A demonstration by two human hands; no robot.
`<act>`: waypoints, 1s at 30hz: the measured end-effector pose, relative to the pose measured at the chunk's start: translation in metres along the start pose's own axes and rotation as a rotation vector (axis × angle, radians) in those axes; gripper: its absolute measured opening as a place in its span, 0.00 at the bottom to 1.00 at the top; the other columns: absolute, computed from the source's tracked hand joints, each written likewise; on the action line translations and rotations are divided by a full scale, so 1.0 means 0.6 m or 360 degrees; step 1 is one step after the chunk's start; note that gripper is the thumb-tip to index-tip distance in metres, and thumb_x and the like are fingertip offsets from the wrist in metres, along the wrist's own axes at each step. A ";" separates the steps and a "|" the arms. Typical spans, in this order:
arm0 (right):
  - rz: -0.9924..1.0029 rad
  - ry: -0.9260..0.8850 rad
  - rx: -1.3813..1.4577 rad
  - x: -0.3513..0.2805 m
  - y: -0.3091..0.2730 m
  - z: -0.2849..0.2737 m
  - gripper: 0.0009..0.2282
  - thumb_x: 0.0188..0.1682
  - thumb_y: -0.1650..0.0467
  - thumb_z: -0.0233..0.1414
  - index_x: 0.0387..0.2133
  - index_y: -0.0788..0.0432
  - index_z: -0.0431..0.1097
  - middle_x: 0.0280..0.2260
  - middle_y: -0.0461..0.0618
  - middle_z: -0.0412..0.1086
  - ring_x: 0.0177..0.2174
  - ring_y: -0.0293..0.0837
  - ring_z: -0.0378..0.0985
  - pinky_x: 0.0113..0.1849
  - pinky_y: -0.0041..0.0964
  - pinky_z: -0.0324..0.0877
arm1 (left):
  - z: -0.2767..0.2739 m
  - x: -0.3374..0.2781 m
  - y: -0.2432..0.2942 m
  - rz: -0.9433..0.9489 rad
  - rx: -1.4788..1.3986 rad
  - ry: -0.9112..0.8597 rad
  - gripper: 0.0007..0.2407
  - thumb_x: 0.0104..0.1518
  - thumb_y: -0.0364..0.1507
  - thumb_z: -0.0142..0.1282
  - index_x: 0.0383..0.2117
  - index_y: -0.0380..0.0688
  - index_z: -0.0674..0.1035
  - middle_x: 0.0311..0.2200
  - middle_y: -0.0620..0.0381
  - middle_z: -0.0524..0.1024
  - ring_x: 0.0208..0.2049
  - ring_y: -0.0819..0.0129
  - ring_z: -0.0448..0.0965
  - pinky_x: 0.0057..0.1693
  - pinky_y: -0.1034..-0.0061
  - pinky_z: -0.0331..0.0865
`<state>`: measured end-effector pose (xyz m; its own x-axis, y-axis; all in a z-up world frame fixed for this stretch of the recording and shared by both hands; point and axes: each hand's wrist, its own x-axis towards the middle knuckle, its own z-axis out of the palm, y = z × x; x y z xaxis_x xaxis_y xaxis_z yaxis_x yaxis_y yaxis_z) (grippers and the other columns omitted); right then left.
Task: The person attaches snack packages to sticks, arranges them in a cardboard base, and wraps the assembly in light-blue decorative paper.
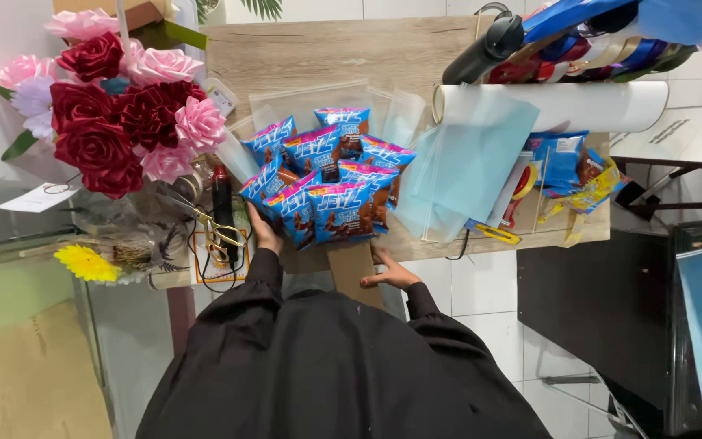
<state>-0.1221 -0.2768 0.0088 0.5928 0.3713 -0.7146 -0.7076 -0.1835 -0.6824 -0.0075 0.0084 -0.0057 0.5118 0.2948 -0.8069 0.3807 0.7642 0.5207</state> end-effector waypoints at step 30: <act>-0.0137 0.1653 0.0295 0.226 -0.252 -0.246 0.20 0.45 0.62 0.65 0.51 0.48 0.75 0.41 0.52 0.81 0.40 0.51 0.87 0.38 0.42 0.86 | 0.524 0.045 -0.089 0.1082 0.2698 -0.0860 0.28 0.59 0.44 0.63 0.57 0.41 0.64 0.51 0.33 0.77 0.55 0.30 0.80 0.60 0.41 0.75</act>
<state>0.1222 -0.3329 -0.0079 0.6200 -0.6001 -0.5055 -0.6430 -0.0195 -0.7656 0.2279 -0.2047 0.0323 0.9025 -0.1809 -0.3909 0.1158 -0.7721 0.6249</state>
